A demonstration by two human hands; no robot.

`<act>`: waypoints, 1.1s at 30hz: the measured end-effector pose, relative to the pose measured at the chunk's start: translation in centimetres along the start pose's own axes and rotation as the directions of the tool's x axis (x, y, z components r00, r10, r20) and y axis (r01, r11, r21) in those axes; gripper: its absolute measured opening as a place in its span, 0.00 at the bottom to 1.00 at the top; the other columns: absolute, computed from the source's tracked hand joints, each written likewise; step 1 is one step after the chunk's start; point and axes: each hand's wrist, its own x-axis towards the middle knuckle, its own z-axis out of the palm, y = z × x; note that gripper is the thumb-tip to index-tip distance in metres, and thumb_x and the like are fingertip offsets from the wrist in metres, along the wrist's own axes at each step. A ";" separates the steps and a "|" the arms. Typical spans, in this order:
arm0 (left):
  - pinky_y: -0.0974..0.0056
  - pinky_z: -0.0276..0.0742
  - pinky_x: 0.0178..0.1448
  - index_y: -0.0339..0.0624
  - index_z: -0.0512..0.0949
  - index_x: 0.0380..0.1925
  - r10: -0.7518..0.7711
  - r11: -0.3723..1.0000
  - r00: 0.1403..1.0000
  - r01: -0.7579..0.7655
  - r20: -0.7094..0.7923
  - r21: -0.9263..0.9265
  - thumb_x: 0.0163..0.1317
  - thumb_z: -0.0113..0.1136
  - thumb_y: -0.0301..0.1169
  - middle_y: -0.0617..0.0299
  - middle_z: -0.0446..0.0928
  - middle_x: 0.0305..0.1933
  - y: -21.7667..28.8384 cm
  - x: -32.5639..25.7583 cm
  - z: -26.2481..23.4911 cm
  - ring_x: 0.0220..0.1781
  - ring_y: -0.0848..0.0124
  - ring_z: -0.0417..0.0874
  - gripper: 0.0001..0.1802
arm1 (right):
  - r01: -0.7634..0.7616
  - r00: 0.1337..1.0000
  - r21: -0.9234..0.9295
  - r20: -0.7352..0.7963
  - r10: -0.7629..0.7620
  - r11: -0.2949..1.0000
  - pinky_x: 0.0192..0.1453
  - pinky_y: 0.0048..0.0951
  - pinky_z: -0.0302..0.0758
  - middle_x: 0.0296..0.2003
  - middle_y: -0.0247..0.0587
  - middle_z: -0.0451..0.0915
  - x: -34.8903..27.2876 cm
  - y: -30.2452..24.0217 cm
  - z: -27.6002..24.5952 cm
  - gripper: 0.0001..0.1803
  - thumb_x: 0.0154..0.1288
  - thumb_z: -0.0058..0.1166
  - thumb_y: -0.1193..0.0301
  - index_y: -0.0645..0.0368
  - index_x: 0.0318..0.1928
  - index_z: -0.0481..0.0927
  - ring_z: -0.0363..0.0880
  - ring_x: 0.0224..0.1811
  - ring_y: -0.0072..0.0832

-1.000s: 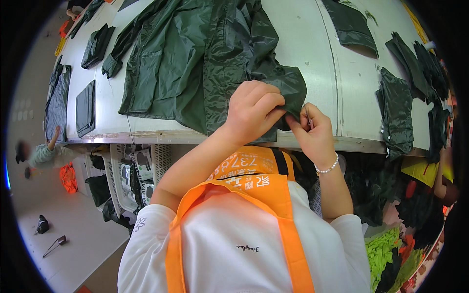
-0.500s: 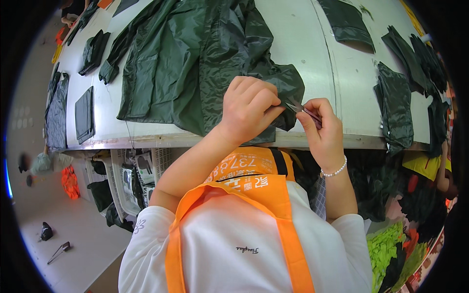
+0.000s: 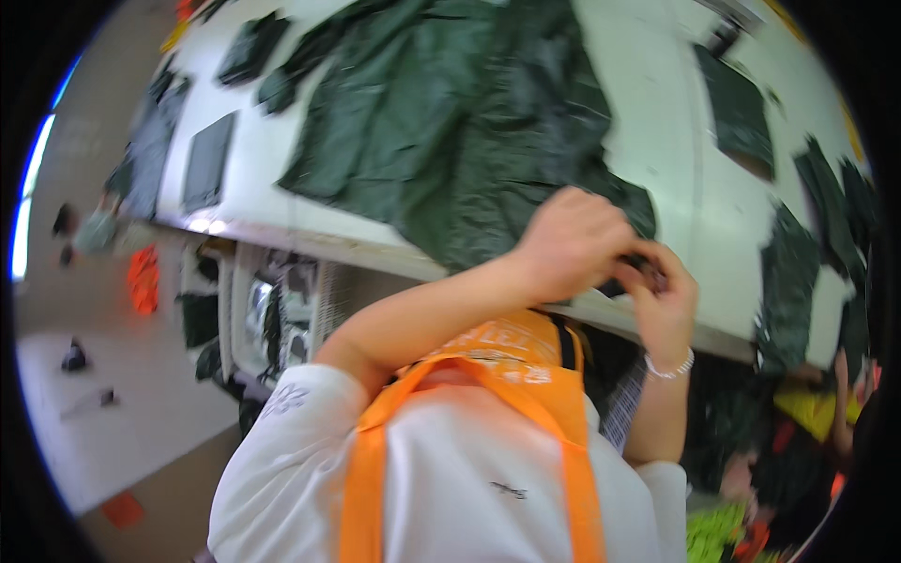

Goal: The person folds a dark green jacket on a white table, smoothing and aligning the fabric, then folding it into a compact rectangle. The person then picks up another jacket, unfolds it, and begins to fold it as well.

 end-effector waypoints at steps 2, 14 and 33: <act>0.60 0.69 0.45 0.46 0.75 0.31 -0.042 0.998 0.985 0.047 0.165 -0.031 0.42 0.70 0.38 0.62 0.77 0.39 -0.9 -0.4 -0.7 0.42 0.63 0.77 0.18 | -0.049 0.998 -0.054 0.044 0.052 0.997 0.26 0.17 0.59 0.22 0.25 0.68 -0.1 1.8 0.1 0.06 0.56 0.59 0.81 0.65 0.36 0.79 0.59 0.24 0.13; 0.48 0.57 0.67 0.38 0.68 0.58 -0.747 0.295 0.615 0.646 -0.252 0.704 0.51 0.63 0.50 0.45 0.61 0.66 -24.0 -27.3 -21.3 0.68 0.51 0.60 0.38 | -0.156 0.839 -0.083 -0.536 0.088 0.984 0.20 0.12 0.50 0.19 0.22 0.60 0.4 7.9 0.6 0.21 0.74 0.38 0.60 0.66 0.50 0.76 0.53 0.17 0.09; 0.66 0.74 0.41 0.23 0.68 0.51 -0.958 -0.008 -0.131 0.900 -0.253 -0.436 0.52 0.68 0.33 0.50 0.77 0.46 -49.1 -32.1 -40.7 0.43 0.68 0.79 0.32 | 0.095 0.984 -0.722 0.175 0.047 0.685 0.56 0.36 0.72 0.58 0.43 0.72 10.7 0.8 52.1 0.14 0.63 0.47 0.76 0.63 0.49 0.77 0.73 0.50 0.43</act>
